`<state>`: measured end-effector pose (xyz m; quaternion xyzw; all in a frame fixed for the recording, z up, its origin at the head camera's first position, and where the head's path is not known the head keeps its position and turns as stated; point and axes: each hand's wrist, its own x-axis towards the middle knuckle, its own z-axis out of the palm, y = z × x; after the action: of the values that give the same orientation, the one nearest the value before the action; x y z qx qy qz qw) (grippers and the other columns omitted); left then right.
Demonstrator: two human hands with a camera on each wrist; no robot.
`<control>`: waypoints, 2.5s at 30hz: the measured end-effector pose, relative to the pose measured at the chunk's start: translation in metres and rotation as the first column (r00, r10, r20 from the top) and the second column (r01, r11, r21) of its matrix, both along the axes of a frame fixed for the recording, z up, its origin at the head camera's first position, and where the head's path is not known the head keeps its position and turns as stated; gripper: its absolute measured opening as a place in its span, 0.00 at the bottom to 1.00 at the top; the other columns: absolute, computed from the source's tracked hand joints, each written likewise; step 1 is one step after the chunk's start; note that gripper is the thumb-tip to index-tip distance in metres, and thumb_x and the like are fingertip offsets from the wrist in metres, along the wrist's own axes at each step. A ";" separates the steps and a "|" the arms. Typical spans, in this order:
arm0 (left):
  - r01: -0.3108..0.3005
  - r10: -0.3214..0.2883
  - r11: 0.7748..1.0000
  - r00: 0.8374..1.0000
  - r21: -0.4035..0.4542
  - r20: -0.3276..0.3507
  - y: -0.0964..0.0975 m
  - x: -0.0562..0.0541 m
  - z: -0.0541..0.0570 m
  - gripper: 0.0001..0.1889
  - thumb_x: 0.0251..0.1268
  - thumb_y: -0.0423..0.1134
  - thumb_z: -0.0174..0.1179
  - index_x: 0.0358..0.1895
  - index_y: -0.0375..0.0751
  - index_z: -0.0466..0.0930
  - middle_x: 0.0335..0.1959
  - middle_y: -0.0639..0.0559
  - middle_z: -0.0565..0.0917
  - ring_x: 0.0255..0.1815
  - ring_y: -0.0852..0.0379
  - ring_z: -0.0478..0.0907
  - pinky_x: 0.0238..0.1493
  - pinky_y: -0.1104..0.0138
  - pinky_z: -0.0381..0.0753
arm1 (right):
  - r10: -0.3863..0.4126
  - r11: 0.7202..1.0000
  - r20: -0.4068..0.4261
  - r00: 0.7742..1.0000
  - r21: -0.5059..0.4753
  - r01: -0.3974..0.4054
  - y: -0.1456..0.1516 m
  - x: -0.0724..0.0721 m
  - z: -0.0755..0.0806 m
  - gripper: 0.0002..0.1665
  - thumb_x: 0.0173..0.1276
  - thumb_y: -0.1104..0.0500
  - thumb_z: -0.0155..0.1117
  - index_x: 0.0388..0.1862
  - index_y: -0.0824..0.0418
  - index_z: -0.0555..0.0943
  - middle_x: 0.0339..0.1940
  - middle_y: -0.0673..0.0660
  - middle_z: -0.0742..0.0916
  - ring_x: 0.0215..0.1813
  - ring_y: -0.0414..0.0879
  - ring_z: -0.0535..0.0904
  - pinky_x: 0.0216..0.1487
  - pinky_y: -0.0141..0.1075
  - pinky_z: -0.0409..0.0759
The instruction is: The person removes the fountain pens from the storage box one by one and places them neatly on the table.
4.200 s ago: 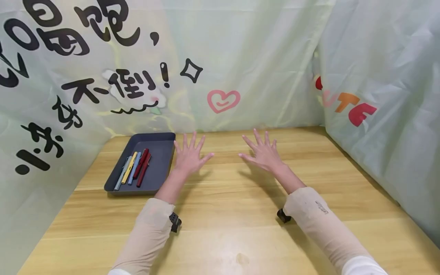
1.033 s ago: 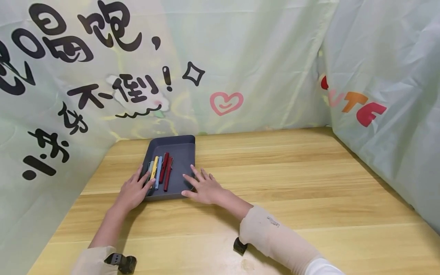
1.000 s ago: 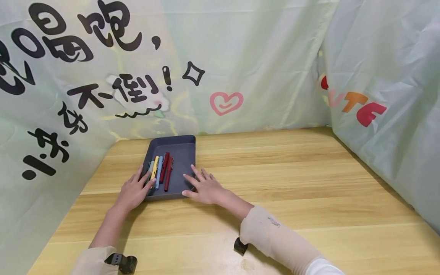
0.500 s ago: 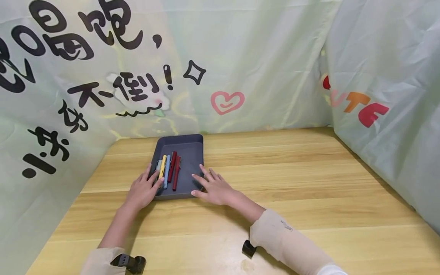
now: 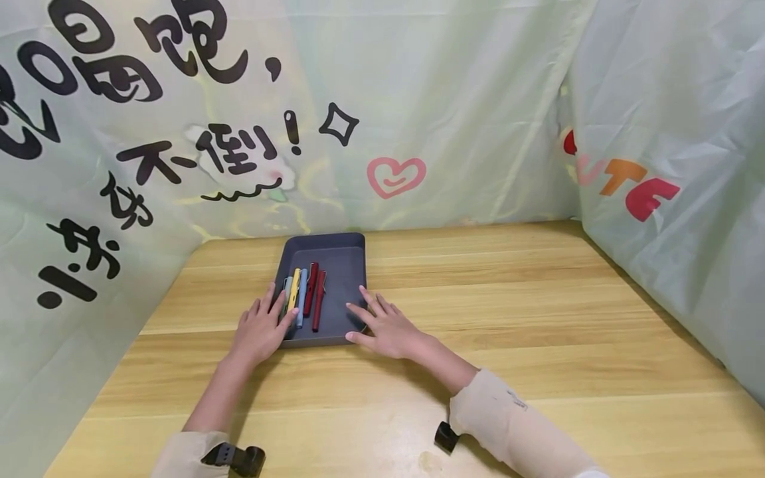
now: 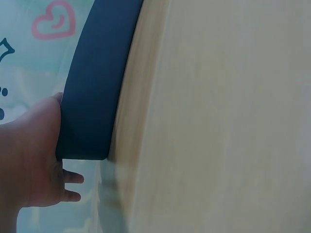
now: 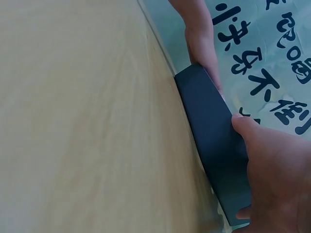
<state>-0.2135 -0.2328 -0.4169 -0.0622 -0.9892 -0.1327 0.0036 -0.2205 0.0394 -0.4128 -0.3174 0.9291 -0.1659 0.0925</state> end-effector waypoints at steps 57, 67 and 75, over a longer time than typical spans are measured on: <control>-0.009 0.010 1.000 1.000 0.023 -0.026 0.076 0.005 -0.002 0.34 0.69 0.60 0.36 0.71 0.42 0.54 0.73 0.42 0.41 0.67 0.31 0.45 0.64 0.43 0.46 | -0.041 0.994 -0.021 0.999 -0.106 0.039 0.072 0.016 -0.001 0.40 0.67 0.32 0.38 0.73 0.49 0.55 0.74 0.55 0.42 0.71 0.63 0.41 0.64 0.59 0.46; 0.018 -0.017 0.999 0.999 0.029 -0.040 0.087 0.008 -0.002 0.35 0.69 0.59 0.37 0.71 0.39 0.54 0.73 0.40 0.41 0.67 0.31 0.48 0.64 0.44 0.48 | -0.047 0.991 -0.032 0.998 -0.130 0.043 0.084 0.021 0.001 0.39 0.68 0.33 0.40 0.73 0.50 0.56 0.74 0.56 0.44 0.70 0.64 0.42 0.63 0.61 0.47; 0.029 -0.027 0.999 0.998 0.045 -0.048 0.097 0.013 -0.003 0.34 0.69 0.59 0.37 0.70 0.39 0.56 0.73 0.41 0.41 0.67 0.32 0.48 0.64 0.45 0.49 | -0.057 0.988 -0.024 0.998 -0.142 0.053 0.094 0.024 -0.002 0.40 0.67 0.33 0.41 0.73 0.50 0.56 0.74 0.55 0.44 0.71 0.63 0.41 0.62 0.62 0.49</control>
<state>-0.2008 -0.1358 -0.4197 -0.0793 -0.9846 -0.1536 0.0267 -0.1960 0.1338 -0.4153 -0.2998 0.9245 -0.2294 0.0524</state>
